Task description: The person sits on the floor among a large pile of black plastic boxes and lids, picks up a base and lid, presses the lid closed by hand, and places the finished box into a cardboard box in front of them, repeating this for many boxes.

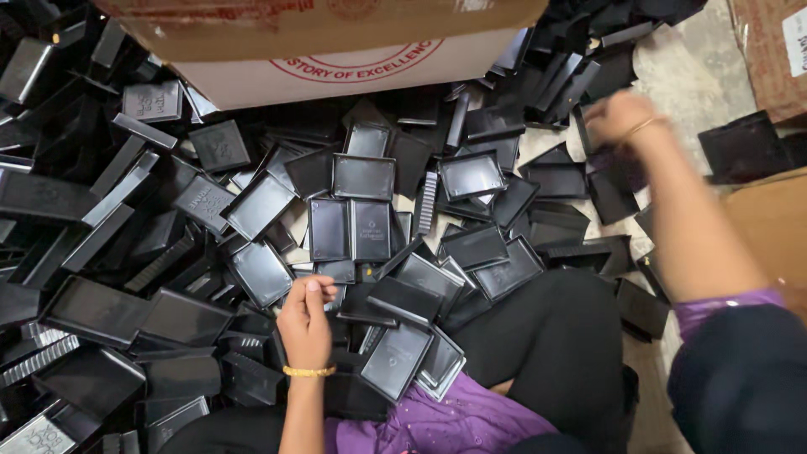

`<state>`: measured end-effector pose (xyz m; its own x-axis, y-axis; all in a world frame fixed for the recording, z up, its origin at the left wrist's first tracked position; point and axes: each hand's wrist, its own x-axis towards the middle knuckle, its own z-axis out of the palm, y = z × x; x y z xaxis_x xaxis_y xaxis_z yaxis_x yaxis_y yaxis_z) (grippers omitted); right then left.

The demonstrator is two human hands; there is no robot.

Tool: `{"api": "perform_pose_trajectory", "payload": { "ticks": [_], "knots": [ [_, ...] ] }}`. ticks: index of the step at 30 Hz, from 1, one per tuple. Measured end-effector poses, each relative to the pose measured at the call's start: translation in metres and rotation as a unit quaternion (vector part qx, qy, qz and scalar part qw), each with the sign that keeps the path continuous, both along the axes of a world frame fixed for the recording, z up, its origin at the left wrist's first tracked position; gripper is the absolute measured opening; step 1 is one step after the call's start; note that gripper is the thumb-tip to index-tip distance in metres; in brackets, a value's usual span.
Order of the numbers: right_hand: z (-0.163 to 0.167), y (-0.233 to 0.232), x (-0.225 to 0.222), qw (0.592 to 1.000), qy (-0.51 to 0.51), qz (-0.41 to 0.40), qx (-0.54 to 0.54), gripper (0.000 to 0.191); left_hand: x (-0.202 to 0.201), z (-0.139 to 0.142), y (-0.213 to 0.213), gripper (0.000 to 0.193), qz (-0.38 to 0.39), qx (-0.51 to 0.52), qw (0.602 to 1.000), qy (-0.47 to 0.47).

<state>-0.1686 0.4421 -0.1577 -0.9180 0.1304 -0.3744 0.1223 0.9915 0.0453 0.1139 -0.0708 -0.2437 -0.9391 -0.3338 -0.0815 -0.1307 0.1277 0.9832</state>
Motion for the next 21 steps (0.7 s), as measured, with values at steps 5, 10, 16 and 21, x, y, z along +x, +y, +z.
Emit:
{"api": "perform_pose_trajectory", "payload": {
  "ticks": [5,10,16,21],
  "knots": [
    [-0.083,-0.018,0.005,0.999,0.037,0.017,0.004,0.04,-0.003,0.004,0.002,0.028,0.008,-0.01,1.0,-0.012],
    [-0.073,-0.033,0.002,0.993,0.085,-0.051,0.057,0.032,-0.004,0.007,0.002,0.029,0.008,-0.029,0.999,-0.02],
    [0.0,-0.024,0.06,0.992,0.119,-0.009,0.047,0.021,-0.003,0.007,0.005,0.03,-0.006,-0.009,1.0,-0.003],
    [0.038,-0.065,0.121,0.974,0.135,0.043,-0.178,0.023,-0.005,0.004,0.006,0.03,-0.009,-0.006,1.0,0.008]
  ]
}}
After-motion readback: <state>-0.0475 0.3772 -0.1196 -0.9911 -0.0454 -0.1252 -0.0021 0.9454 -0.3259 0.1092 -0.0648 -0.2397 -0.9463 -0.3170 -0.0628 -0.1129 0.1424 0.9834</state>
